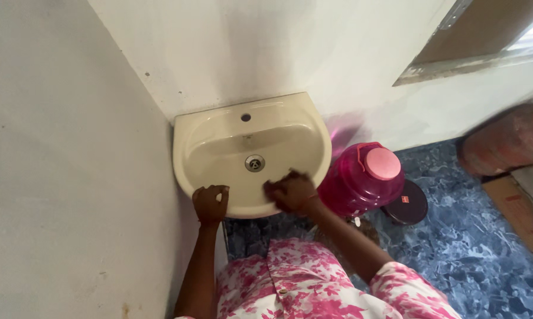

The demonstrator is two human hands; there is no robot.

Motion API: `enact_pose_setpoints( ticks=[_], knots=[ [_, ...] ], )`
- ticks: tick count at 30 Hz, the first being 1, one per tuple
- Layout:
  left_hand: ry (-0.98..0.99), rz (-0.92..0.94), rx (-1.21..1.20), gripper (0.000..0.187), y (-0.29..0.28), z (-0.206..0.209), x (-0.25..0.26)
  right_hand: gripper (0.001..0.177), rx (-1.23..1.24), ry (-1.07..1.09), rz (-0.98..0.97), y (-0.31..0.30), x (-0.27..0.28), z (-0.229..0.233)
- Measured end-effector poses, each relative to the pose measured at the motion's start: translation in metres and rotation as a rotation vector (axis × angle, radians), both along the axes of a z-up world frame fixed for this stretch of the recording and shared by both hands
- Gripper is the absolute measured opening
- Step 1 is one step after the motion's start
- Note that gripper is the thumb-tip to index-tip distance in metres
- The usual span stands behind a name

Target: The person wipes the interior and rim of a wall-mounted sink using a dark cloth. The person repeatedly scrubs the basin, drain area, and edges, moving the cloth around the sink surface throughout the clip.

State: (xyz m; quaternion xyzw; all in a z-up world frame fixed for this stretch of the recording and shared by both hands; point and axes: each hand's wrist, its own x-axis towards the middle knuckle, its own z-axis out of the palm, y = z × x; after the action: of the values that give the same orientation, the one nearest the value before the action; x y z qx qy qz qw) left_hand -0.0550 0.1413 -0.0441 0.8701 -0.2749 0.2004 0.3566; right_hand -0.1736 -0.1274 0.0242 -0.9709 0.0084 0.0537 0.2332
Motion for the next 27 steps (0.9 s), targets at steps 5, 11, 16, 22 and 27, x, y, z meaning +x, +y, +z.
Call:
enact_pose_setpoints(
  ticks=[5,11,16,22,27],
  knots=[
    [-0.030,0.016,-0.002,0.025,0.000,-0.007,0.002,0.063,-0.024,-0.017,0.219,0.103,0.029,0.007],
    [0.222,0.014,0.236,0.031,0.006,-0.009,0.005,0.075,-0.154,0.034,0.367,0.108,0.036,-0.021],
    [0.153,0.006,0.237,0.024,0.004,-0.006,0.001,0.088,-0.047,0.163,0.375,0.030,0.022,0.003],
    [0.178,0.016,0.280,0.022,0.002,-0.003,0.000,0.061,0.037,0.075,0.386,-0.086,0.022,0.027],
    [0.258,0.077,0.293,0.022,-0.002,0.000,-0.004,0.051,-0.283,0.010,0.136,-0.153,0.060,-0.034]
  ],
)
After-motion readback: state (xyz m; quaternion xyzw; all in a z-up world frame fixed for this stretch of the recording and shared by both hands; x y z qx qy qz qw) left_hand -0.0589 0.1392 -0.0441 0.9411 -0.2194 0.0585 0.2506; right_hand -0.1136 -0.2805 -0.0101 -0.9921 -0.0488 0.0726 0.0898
